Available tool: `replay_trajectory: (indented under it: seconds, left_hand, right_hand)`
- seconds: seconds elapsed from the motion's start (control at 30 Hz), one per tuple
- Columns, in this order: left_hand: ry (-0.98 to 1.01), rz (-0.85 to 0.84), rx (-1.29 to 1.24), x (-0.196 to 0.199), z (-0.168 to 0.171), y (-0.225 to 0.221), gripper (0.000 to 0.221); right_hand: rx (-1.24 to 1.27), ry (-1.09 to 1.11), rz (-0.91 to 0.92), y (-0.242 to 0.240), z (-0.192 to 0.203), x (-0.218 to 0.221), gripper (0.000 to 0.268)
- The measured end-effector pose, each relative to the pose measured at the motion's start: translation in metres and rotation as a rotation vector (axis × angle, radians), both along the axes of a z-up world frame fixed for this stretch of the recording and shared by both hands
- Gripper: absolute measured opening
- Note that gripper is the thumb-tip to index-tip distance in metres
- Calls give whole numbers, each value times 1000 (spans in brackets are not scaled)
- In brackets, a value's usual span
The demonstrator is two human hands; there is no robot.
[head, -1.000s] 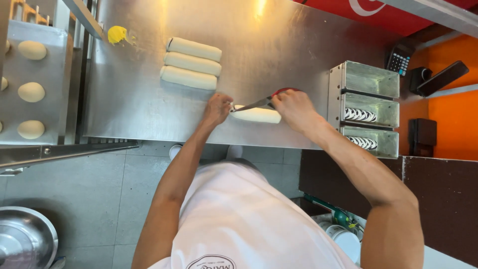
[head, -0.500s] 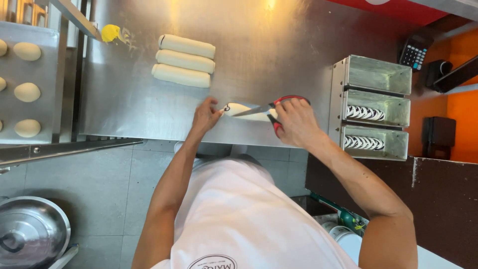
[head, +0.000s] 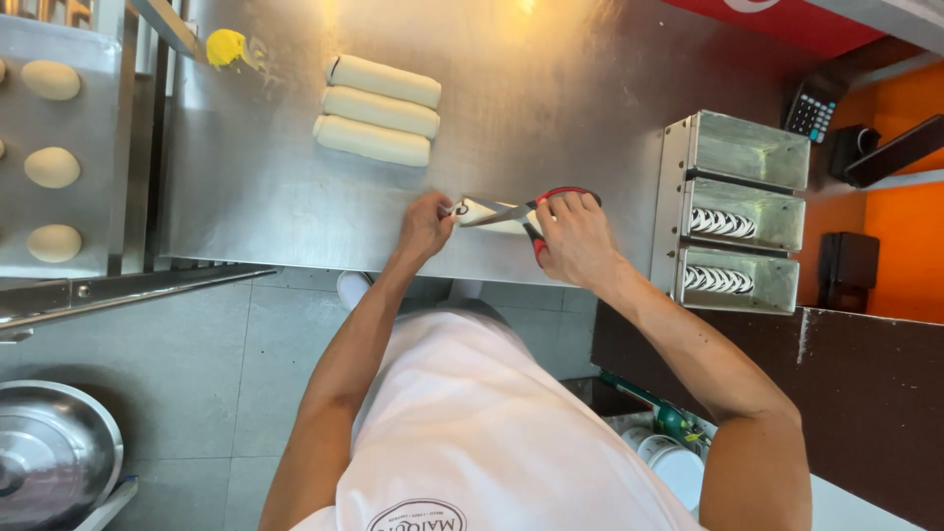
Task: Rolling dough into cylinders, making decorative cuts with scissors, and placing them into loaf pans.
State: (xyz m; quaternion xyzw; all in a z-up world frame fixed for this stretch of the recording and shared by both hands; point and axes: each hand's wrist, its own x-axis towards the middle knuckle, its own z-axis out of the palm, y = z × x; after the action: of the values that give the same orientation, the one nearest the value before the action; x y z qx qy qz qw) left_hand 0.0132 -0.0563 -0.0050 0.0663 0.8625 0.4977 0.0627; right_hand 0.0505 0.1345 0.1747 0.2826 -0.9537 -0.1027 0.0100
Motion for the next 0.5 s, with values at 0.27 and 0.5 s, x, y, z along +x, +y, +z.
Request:
replay_trajectory:
  seconds: [0.27,0.5]
  left_hand:
    - [-45,-107,-179,-9,36,-16,32]
    - [-142,-145,-72,-22,7,-3,58]
  right_hand:
    - [32,-60,-28,-16,0,-14,50]
    - [82,-28,-9,16,-35,-22,33]
